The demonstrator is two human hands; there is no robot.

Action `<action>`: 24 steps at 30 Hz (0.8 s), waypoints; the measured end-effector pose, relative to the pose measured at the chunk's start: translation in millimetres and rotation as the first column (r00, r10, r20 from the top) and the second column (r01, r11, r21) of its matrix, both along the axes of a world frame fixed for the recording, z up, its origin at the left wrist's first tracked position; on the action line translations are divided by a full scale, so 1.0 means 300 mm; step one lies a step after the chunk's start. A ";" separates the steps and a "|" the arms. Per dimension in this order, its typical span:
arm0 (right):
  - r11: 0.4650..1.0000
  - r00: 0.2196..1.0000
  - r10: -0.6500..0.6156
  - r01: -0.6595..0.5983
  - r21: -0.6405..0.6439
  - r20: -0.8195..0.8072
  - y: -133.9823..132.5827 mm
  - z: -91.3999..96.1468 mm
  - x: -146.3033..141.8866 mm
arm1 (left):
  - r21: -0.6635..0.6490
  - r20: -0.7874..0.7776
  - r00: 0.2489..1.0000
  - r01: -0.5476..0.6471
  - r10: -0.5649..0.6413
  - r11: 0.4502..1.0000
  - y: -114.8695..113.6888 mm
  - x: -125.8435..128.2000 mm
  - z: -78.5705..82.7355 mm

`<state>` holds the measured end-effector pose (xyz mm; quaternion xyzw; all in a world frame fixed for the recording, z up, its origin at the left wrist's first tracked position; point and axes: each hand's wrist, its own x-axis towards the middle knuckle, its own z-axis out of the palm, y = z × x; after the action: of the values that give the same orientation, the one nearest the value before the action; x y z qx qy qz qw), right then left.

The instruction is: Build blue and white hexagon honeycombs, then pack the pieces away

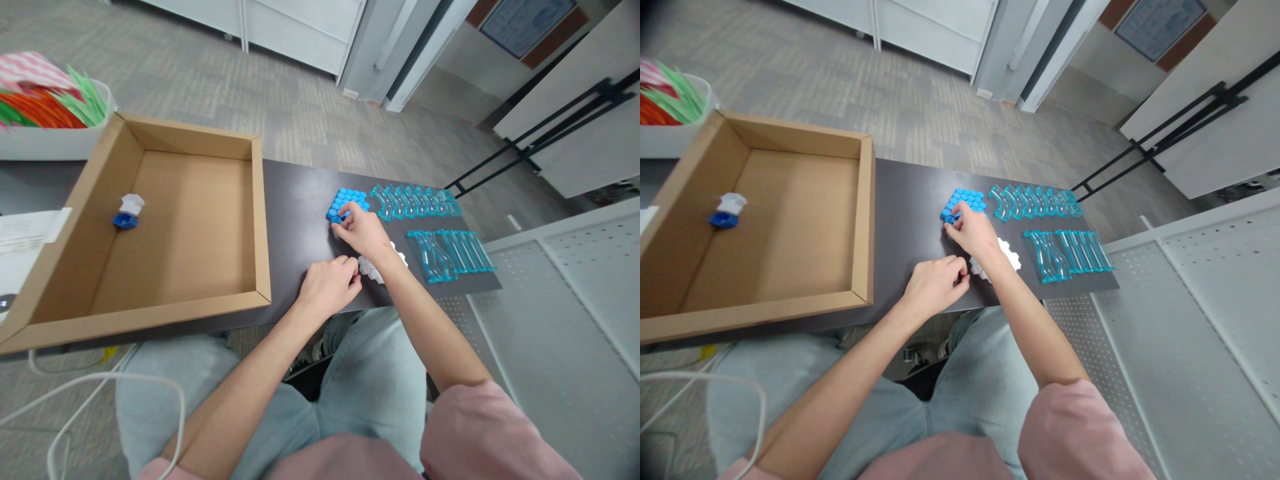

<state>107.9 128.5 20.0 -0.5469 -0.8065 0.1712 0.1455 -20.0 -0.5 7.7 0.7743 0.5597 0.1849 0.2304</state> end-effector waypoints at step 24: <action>0.984 0.977 0.004 -0.042 0.172 0.215 -0.095 0.042 0.052 | 0.000 0.012 1.000 0.015 -0.015 1.000 0.000 -0.001 -0.002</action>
<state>123.6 100.0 32.5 -0.5379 -0.8356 0.0415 0.1034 -20.3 -0.5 7.1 0.7773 0.5526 0.1875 0.2352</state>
